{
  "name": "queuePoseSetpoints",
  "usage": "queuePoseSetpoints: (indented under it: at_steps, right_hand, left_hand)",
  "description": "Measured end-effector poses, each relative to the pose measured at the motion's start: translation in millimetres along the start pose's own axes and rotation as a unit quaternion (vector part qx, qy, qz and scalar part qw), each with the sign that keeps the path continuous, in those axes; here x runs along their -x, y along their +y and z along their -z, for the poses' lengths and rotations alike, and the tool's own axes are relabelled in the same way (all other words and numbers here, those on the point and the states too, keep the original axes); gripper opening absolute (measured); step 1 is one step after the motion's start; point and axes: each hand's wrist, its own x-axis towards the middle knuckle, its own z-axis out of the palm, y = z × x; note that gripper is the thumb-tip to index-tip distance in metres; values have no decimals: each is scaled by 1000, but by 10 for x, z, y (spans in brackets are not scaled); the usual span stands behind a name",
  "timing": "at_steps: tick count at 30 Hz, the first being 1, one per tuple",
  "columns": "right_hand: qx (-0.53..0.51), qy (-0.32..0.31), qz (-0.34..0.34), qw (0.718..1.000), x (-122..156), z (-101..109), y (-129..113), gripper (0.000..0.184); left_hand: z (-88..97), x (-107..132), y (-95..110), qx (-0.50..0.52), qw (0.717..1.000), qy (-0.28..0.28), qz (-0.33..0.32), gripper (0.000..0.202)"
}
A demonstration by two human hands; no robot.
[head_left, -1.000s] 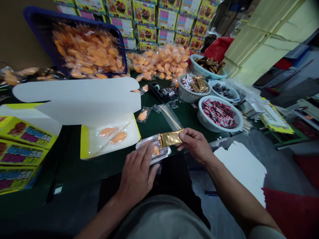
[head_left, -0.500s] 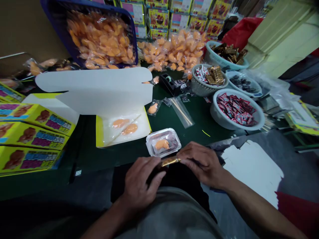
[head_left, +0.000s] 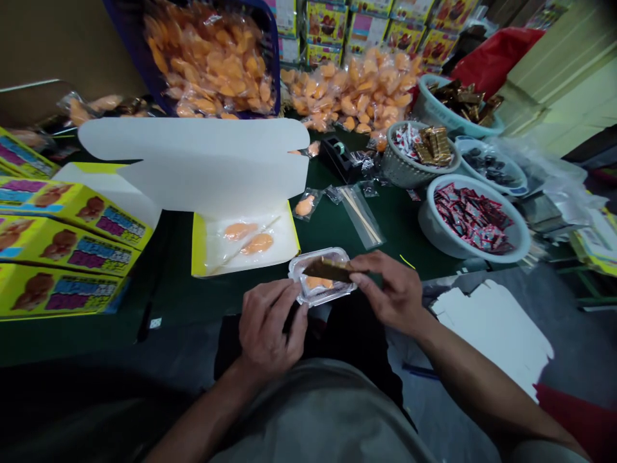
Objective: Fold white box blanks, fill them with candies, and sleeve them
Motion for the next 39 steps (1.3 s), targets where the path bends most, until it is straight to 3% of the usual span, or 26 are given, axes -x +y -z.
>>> queuePoseSetpoints:
  at_steps: [2,4,7,10,17,21,23,25,28,31,35,39]
  right_hand:
    - [-103,-30,-163,981,-114,45,3,19]
    - [-203,-86,-278,935,-242,64,48,33]
    - [-262,-122,-350,891,-370,45,127,46]
    - [-272,-117,-360,885,-389,8,164,48]
    - [-238,-115,-305,915,-456,90,212,43]
    - [-234,-160,-268,921,-554,76,258,40]
    - [-205,-193,-230,931,-560,-7,284,34]
    - [-115,-198,-167,959,-536,-101,312,22]
    - [49,-145,-71,986,-489,-143,333,9]
    - [69,-156,-8,985,-478,-27,298,26]
    - [61,-278,52,957,-485,89,231,54]
    - [113,-329,47,936,-447,-43,241,48]
  left_hand:
    - [-1,-17,-16,-1,1000,4,0,56]
    - [-17,-28,-32,0,1000,1,-2,57]
    - [-49,-19,-40,9,1000,-6,2,56]
    - [-61,17,-35,12,1000,-9,9,53]
    - [-52,72,-61,6,1000,-9,11,51]
    - [-72,45,-22,-22,999,-10,-26,59]
    - [-116,18,3,-44,997,-40,-52,65]
    - [-189,-6,7,-61,990,-104,-75,65]
    - [-310,-14,-37,-66,976,-176,-112,58]
    - [-375,4,-98,-66,973,-185,-119,59]
    - [-389,18,-124,-64,974,-182,-119,53]
    - [-377,12,-63,-68,974,-187,-113,47]
